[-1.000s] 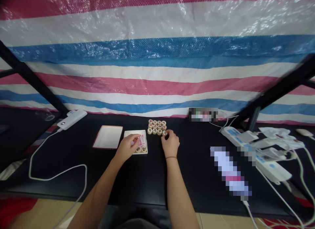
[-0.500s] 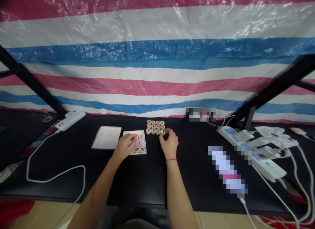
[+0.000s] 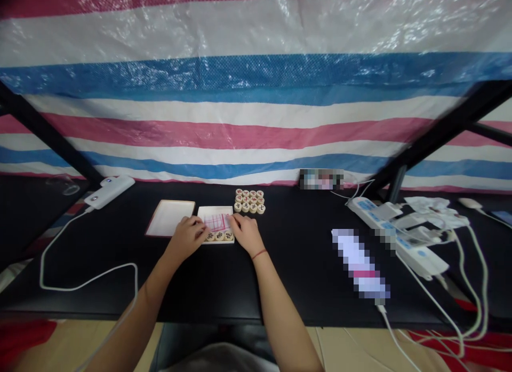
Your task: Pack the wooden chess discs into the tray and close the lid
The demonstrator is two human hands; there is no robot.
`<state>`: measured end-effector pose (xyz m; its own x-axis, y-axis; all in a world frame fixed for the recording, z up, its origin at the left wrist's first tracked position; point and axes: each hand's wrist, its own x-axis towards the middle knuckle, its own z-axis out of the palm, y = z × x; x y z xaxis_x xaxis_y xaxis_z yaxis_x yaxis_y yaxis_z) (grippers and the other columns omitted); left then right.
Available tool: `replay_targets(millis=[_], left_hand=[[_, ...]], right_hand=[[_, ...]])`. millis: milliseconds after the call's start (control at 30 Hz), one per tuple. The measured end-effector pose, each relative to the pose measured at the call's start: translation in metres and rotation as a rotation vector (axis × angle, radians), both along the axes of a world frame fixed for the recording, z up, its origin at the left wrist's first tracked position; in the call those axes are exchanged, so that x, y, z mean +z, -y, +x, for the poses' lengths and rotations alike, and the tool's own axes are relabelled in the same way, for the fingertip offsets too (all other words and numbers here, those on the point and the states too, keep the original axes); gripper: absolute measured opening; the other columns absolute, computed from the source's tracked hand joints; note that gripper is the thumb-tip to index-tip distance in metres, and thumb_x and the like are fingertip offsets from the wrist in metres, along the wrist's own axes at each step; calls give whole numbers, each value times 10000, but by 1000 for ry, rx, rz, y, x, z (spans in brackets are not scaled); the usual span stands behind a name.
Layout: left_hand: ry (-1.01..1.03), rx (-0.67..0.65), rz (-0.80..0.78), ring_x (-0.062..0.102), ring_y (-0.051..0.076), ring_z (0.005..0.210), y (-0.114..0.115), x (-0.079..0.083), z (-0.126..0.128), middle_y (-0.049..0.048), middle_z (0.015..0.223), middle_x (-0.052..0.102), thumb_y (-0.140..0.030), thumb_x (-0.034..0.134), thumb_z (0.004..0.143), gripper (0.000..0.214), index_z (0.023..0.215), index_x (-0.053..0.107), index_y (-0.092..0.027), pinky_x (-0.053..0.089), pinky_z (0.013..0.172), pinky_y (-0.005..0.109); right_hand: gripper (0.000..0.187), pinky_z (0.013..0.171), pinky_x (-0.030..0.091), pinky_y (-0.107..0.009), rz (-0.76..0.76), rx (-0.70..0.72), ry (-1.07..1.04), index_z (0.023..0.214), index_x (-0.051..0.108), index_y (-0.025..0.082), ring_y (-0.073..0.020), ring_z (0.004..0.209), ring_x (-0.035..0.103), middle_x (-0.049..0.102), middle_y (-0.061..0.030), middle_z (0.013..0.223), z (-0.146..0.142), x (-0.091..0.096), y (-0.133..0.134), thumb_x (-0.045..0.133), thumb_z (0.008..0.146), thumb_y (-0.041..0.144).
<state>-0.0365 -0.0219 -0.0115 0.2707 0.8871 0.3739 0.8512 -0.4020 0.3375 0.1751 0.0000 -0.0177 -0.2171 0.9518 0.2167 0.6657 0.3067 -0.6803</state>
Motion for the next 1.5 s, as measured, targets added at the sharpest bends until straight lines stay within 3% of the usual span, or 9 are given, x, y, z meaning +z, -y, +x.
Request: replay_targets(millis=[300, 433, 733, 933, 1100, 1233, 1400, 1500], left_hand=[[-59, 47, -79, 511, 223, 865, 7, 5, 5, 50, 874, 660, -314, 533, 892, 209, 753, 639, -199, 343, 713, 336], [-78, 52, -131, 514, 220, 853, 8, 7, 5, 28, 783, 667, -301, 504, 910, 209, 759, 611, -203, 315, 739, 342], [-24, 38, -129, 536, 193, 835, 4, 3, 3, 9, 784, 655, -310, 538, 885, 178, 754, 614, -216, 313, 776, 345], [296, 160, 50, 552, 199, 820, -2, 12, 8, 39, 793, 639, -326, 463, 914, 230, 764, 593, -209, 390, 770, 325], [599, 94, -137, 528, 126, 632, -8, 27, 38, -27, 680, 546, -431, 474, 896, 269, 750, 510, -208, 414, 633, 247], [695, 83, -251, 486, 108, 565, -10, 22, 53, -54, 606, 487, -476, 502, 864, 308, 711, 481, -209, 402, 577, 227], [823, 108, -241, 536, 113, 630, -7, 9, 45, -33, 681, 566, -467, 547, 836, 285, 740, 518, -201, 438, 620, 226], [983, 154, -261, 513, 96, 571, -8, 7, 38, -39, 648, 562, -477, 576, 824, 303, 738, 486, -201, 429, 573, 213]], right_hand=[[196, 619, 402, -222, 0, -54, -39, 827, 654, 205, -145, 613, 587, 641, 1, 681, 1, -5, 0, 459, 808, 216], [199, 620, 402, -223, -12, -53, -46, 835, 658, 207, -144, 605, 589, 642, 6, 678, 2, -4, 0, 463, 794, 203], [219, 680, 426, -246, 22, -28, -3, 894, 663, 214, -156, 661, 617, 682, -7, 757, 0, -6, -1, 456, 831, 182], [251, 685, 457, -263, 98, 5, -158, 1012, 656, 200, -160, 679, 597, 666, -27, 784, -4, 1, 2, 447, 889, 267], [342, 770, 493, -285, 209, 87, -269, 1127, 613, 205, -155, 732, 575, 651, -39, 903, -13, 12, 16, 603, 794, 287], [286, 712, 502, -264, 193, 98, -281, 1096, 636, 200, -149, 701, 594, 667, -35, 866, -21, 10, 23, 578, 827, 278], [293, 704, 498, -271, 226, 121, -228, 1121, 635, 204, -146, 662, 580, 666, -39, 843, -25, 8, 23, 571, 856, 310], [264, 746, 483, -289, 267, 50, -216, 1072, 642, 198, -154, 694, 575, 668, -51, 876, -22, 11, 20, 569, 851, 324]])
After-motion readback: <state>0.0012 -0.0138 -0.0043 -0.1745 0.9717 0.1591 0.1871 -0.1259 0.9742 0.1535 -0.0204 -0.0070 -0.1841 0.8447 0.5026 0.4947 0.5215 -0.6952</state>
